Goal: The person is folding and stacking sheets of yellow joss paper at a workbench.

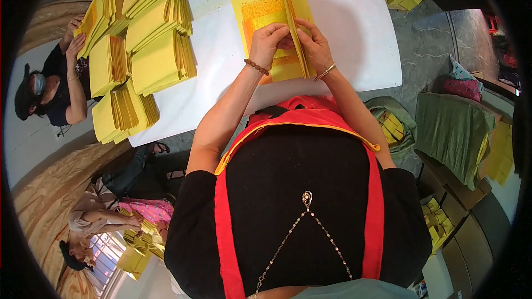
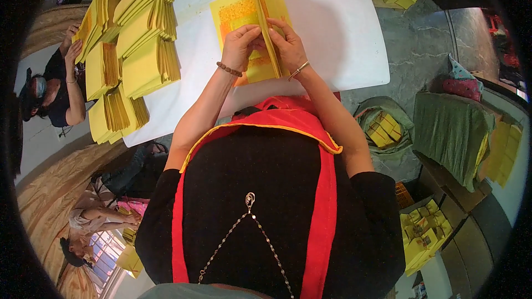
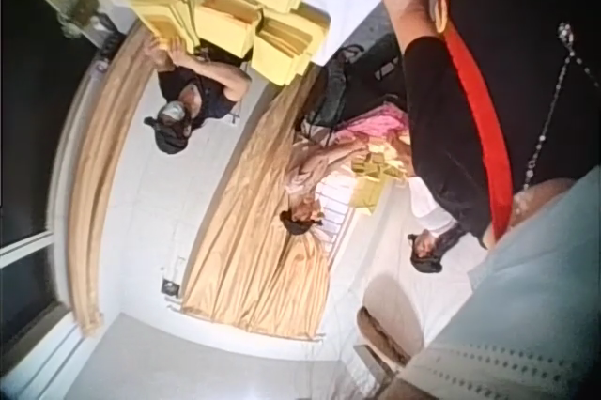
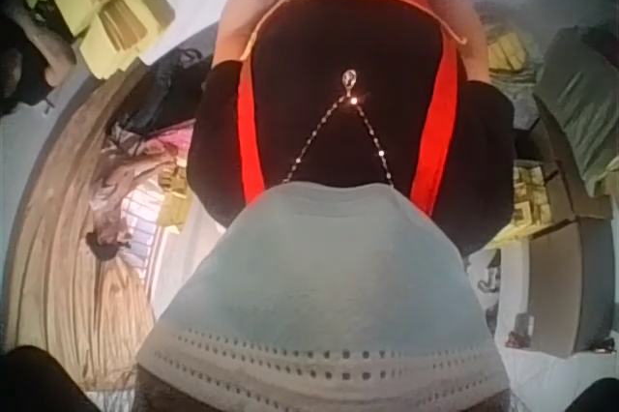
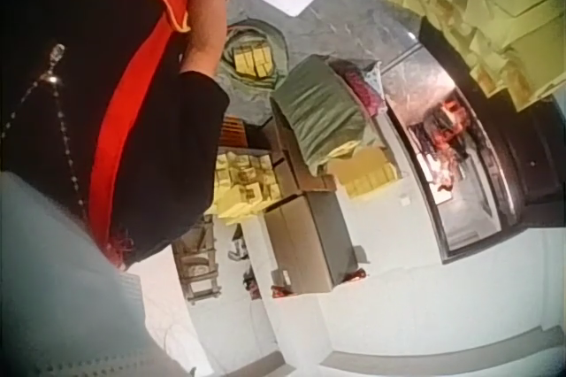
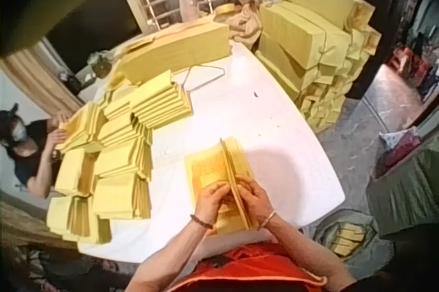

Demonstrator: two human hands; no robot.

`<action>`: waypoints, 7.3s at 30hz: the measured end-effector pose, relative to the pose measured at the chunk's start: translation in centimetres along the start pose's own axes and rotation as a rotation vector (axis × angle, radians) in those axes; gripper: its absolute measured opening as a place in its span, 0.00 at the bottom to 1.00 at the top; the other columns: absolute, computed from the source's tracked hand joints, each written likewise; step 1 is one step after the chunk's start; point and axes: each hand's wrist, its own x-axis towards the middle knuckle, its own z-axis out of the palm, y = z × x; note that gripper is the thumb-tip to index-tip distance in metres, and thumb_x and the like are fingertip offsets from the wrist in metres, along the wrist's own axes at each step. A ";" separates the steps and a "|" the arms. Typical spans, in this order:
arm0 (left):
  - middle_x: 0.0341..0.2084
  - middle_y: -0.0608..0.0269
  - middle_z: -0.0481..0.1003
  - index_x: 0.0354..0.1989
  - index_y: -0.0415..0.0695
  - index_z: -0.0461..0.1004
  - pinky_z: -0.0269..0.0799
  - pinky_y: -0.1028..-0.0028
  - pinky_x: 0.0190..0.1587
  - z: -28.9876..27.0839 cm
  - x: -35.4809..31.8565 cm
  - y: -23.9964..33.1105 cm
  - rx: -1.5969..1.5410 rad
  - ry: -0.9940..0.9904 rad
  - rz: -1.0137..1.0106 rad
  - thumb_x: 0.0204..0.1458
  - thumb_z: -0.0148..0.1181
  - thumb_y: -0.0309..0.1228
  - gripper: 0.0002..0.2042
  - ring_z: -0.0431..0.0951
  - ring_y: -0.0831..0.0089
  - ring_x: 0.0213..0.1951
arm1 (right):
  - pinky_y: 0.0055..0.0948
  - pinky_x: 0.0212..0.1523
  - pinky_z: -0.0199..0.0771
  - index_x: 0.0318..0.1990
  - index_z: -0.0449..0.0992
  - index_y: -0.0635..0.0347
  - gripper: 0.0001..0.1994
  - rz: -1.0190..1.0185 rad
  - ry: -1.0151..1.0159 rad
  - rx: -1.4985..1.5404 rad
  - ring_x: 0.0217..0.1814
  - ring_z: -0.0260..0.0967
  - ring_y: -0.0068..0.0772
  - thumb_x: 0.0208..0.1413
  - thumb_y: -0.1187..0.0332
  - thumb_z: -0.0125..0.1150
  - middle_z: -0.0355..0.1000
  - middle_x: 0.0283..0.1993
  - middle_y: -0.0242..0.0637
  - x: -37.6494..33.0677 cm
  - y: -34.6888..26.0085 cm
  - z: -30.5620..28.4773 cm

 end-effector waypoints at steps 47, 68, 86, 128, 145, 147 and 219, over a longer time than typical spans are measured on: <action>0.25 0.63 0.74 0.33 0.37 0.71 0.69 0.79 0.28 0.1 -0.2 0.1 -0.070 0.065 0.002 0.50 0.51 0.28 0.08 0.73 0.77 0.24 | 0.17 0.30 0.67 0.36 0.66 0.59 0.09 0.119 0.049 0.017 0.29 0.64 0.16 0.57 0.63 0.47 0.67 0.31 0.28 0.3 0.6 -0.6; 0.31 0.56 0.74 0.45 0.37 0.67 0.69 0.77 0.32 0.2 -0.7 0.5 -0.053 0.010 0.007 0.54 0.44 0.32 0.14 0.74 0.74 0.29 | 0.25 0.54 0.56 0.56 0.51 0.62 0.26 0.042 0.054 0.175 0.57 0.52 0.28 0.55 0.58 0.47 0.53 0.55 0.39 0.2 0.1 -0.2; 0.48 0.57 0.59 0.58 0.37 0.47 0.57 0.75 0.51 -3.8 -3.2 5.0 0.093 0.420 0.330 0.51 0.52 0.33 0.29 0.60 0.75 0.48 | 0.28 0.42 0.71 0.51 0.60 0.61 0.16 0.162 -0.132 0.419 0.43 0.68 0.28 0.53 0.75 0.48 0.67 0.44 0.37 0.8 -3.1 0.3; 0.38 0.62 0.73 0.37 0.45 0.73 0.57 0.68 0.51 -4.9 -6.8 0.7 1.011 -0.150 0.644 0.41 0.56 0.32 0.12 0.69 0.65 0.47 | 0.27 0.49 0.66 0.41 0.71 0.60 0.12 -0.319 -0.448 -0.868 0.51 0.64 0.38 0.46 0.78 0.54 0.65 0.49 0.40 -3.1 -4.5 -4.6; 0.27 0.64 0.74 0.36 0.40 0.72 0.65 0.78 0.31 -3.5 -6.1 0.8 0.598 0.190 0.017 0.46 0.58 0.30 0.10 0.71 0.76 0.29 | 0.21 0.30 0.65 0.42 0.70 0.64 0.12 0.194 -0.179 -0.623 0.28 0.62 0.17 0.53 0.68 0.52 0.70 0.27 0.32 -2.2 -3.1 -4.0; 0.26 0.66 0.74 0.38 0.39 0.70 0.64 0.79 0.29 -2.5 -5.8 0.8 0.485 0.255 0.056 0.47 0.57 0.29 0.11 0.69 0.78 0.27 | 0.20 0.29 0.64 0.41 0.70 0.64 0.12 0.196 -0.167 -0.609 0.27 0.61 0.16 0.52 0.67 0.53 0.69 0.26 0.30 -1.9 -3.0 -4.0; 0.60 0.52 0.48 0.59 0.38 0.48 0.32 0.59 0.62 -0.2 -1.6 -0.5 1.566 -0.300 0.581 0.49 0.41 0.55 0.37 0.43 0.61 0.63 | 0.27 0.27 0.66 0.34 0.69 0.62 0.13 0.130 0.069 -0.807 0.24 0.66 0.29 0.43 0.66 0.62 0.68 0.25 0.38 -1.1 -2.7 -1.7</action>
